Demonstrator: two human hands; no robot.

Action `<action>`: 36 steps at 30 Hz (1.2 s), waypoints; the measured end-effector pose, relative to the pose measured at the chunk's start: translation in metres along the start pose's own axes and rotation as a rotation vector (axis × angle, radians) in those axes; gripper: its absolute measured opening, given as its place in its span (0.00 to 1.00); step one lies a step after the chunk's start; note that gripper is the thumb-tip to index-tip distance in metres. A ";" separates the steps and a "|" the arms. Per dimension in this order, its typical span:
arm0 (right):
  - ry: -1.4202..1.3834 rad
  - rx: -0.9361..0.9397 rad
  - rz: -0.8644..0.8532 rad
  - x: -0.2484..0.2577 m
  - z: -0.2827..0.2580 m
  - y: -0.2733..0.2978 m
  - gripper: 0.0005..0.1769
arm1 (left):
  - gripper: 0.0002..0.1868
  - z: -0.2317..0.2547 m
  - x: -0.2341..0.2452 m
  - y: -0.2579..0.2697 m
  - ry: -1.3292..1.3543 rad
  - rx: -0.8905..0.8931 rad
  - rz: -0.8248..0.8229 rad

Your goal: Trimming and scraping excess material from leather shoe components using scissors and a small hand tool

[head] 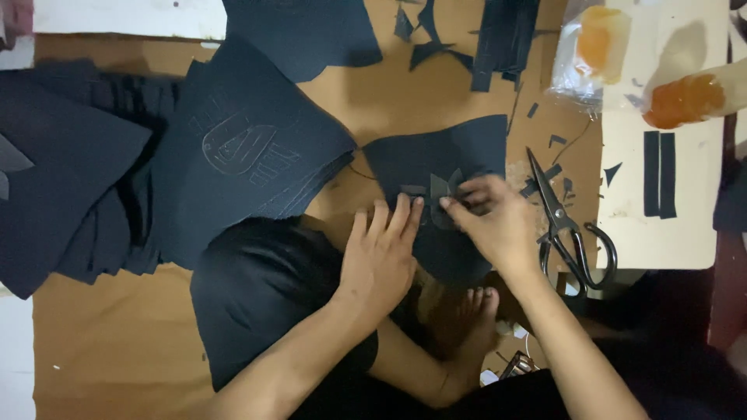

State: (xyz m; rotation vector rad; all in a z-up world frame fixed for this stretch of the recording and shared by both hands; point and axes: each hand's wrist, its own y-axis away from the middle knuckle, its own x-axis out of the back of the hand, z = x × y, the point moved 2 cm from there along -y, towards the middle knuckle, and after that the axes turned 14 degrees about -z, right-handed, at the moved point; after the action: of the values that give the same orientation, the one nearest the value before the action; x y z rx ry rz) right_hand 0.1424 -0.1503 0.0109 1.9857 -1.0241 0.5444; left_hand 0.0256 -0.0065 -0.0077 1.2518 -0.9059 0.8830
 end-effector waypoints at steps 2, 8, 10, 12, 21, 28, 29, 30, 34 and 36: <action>0.090 0.064 0.169 0.016 0.019 0.017 0.20 | 0.40 -0.002 -0.003 0.000 0.016 -0.013 0.012; 0.309 -0.045 0.206 0.051 0.090 0.073 0.30 | 0.39 -0.007 -0.019 0.000 0.074 -0.028 0.126; 0.150 -0.162 0.126 0.050 0.095 0.087 0.32 | 0.38 -0.008 -0.016 0.000 0.091 -0.035 0.185; 0.203 -0.154 0.169 0.049 0.100 0.097 0.33 | 0.38 -0.011 -0.014 -0.003 0.156 -0.022 0.194; 0.399 -0.298 0.056 0.055 0.143 0.082 0.31 | 0.37 -0.011 -0.027 -0.007 0.065 -0.040 0.148; 0.174 -0.308 -0.097 0.051 0.068 0.137 0.18 | 0.37 -0.010 -0.034 -0.011 0.045 -0.020 0.162; -0.017 -0.166 -0.133 0.036 0.054 0.149 0.19 | 0.36 -0.010 -0.034 -0.011 0.090 -0.032 0.119; -0.209 -0.016 -0.168 0.021 0.040 0.159 0.21 | 0.36 -0.011 -0.033 -0.011 0.135 -0.038 0.077; -0.512 -0.019 -0.185 -0.106 0.128 0.158 0.37 | 0.43 -0.013 -0.031 -0.009 0.124 -0.072 -0.021; -0.848 -0.016 -0.031 -0.140 0.125 0.145 0.58 | 0.39 -0.013 -0.034 -0.011 0.096 -0.051 0.018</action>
State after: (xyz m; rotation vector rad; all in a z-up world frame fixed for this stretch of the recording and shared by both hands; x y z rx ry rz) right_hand -0.0558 -0.2367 -0.0868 2.2471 -1.4651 -0.3791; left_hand 0.0235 0.0030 -0.0446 1.1498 -0.8591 0.9215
